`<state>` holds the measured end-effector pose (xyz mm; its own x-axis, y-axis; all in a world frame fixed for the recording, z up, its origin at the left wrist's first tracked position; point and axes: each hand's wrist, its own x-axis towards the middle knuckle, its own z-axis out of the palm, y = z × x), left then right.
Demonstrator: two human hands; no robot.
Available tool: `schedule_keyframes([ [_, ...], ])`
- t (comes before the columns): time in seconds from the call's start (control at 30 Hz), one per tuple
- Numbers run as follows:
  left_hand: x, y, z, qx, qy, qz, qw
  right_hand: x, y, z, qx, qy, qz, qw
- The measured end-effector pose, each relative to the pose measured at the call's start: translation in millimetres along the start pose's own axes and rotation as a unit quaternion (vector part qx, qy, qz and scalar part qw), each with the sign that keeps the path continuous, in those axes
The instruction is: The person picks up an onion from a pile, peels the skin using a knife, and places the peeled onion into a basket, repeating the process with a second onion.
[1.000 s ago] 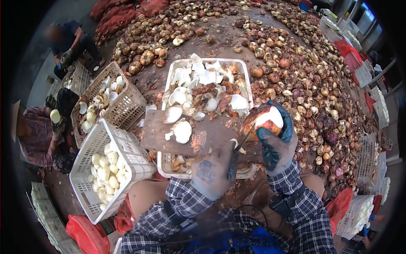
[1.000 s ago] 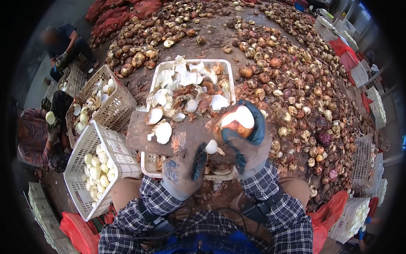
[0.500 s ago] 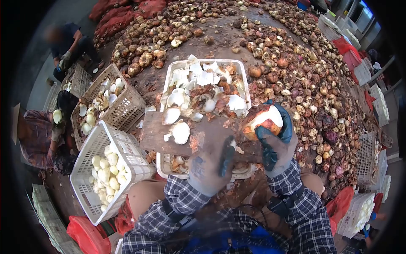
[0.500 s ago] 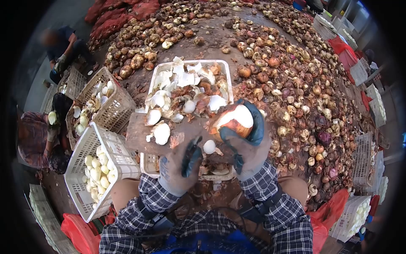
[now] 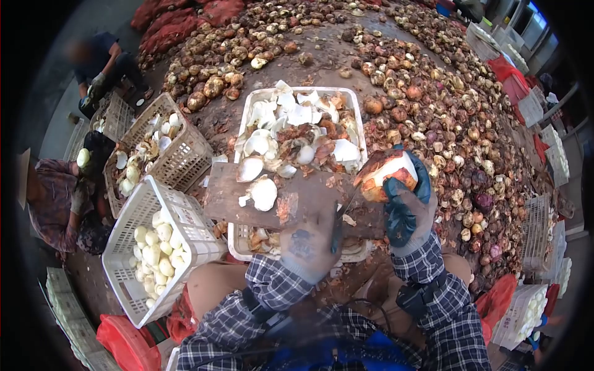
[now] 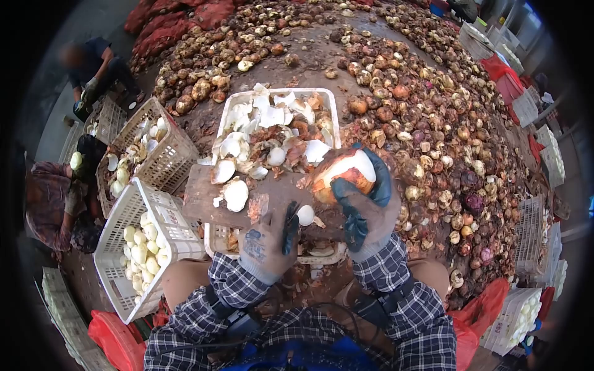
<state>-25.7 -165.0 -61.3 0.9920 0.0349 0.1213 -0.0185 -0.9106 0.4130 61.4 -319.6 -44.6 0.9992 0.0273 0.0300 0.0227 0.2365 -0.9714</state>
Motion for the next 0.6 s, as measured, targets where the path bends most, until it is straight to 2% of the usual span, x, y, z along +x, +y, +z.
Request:
schedule_keyframes([
  [0.1, 7.3, -8.7, -3.4, 0.005, 0.010, 0.007, 1.000, -0.4, 2.4, -2.5, 0.149, -0.026, 0.043, 0.987],
  [0.2, 5.0, -26.7, 9.3, -0.237, 0.022, 0.036, 0.971, 7.4, 11.0, -17.9, 0.206, -0.057, 0.067, 0.975],
  [0.3, 1.1, -29.0, 12.1, -0.292, 0.009, -0.012, 0.956, 6.0, 8.0, -18.2, 0.171, -0.053, 0.089, 0.980],
  [0.4, 4.3, -16.1, -7.2, -0.045, 0.000, 0.029, 0.999, 5.8, 12.5, -21.4, 0.213, -0.036, 0.115, 0.969],
  [0.5, 4.1, -7.9, -7.8, -0.006, -0.001, 0.003, 1.000, 7.1, 9.9, -16.6, 0.103, -0.041, 0.125, 0.986],
  [0.6, 3.2, -14.4, -6.8, -0.082, 0.012, -0.005, 0.997, 5.6, 17.9, -24.9, 0.131, -0.087, 0.163, 0.974],
])
